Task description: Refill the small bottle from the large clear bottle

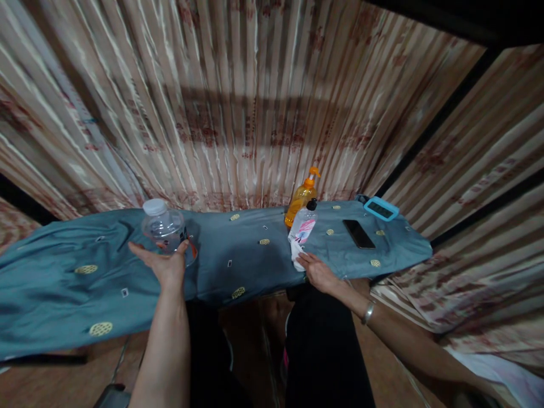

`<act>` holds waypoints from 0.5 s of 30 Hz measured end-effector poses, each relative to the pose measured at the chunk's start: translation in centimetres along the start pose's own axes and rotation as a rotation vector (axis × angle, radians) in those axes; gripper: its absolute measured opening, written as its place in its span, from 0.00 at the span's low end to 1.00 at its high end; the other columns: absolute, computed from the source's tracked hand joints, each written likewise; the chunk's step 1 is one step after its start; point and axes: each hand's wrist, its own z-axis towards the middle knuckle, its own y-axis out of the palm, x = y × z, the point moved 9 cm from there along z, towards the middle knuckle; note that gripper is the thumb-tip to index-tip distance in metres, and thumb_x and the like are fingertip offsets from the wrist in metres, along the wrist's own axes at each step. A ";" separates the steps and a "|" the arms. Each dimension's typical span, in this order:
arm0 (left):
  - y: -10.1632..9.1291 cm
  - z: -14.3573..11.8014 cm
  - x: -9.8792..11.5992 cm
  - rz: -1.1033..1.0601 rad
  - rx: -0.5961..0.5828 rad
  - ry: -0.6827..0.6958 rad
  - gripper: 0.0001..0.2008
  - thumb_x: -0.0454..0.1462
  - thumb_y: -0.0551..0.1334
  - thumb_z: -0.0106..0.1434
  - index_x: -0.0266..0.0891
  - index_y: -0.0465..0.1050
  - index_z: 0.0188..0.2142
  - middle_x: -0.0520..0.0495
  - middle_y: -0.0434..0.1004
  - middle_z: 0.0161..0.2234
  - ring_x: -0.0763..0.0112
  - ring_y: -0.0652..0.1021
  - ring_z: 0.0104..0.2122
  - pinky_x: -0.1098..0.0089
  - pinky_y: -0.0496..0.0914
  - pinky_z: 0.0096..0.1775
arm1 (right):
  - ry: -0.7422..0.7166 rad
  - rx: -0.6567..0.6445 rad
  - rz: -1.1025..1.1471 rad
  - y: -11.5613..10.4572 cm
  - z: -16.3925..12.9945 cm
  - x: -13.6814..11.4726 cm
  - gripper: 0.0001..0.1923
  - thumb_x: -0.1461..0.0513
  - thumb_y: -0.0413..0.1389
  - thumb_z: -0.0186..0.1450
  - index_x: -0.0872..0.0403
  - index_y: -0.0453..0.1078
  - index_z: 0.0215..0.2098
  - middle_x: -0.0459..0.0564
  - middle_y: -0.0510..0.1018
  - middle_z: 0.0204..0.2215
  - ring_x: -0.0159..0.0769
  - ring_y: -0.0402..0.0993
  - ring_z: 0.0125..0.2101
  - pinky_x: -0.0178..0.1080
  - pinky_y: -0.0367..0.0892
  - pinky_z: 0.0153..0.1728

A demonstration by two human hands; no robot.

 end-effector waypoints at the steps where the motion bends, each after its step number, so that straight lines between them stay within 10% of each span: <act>1: -0.5 -0.4 0.1 0.037 0.038 -0.016 0.63 0.34 0.75 0.43 0.25 0.33 0.66 0.17 0.37 0.70 0.43 0.47 0.71 0.47 0.41 0.69 | 0.012 0.005 -0.013 0.1 -0.3 -0.1 0.18 0.57 0.58 0.71 0.53 0.69 0.58 0.55 0.72 0.58 0.45 0.73 0.54 0.55 0.70 0.54; 15: -1.2 -3.4 4.6 0.125 -0.013 0.091 0.63 0.47 0.70 0.50 0.18 0.32 0.69 0.17 0.34 0.71 0.50 0.43 0.73 0.55 0.39 0.70 | -0.357 0.018 -0.027 9.9 7.8 -21.8 0.19 0.58 0.58 0.71 0.53 0.69 0.58 0.55 0.71 0.60 0.47 0.72 0.56 0.55 0.69 0.55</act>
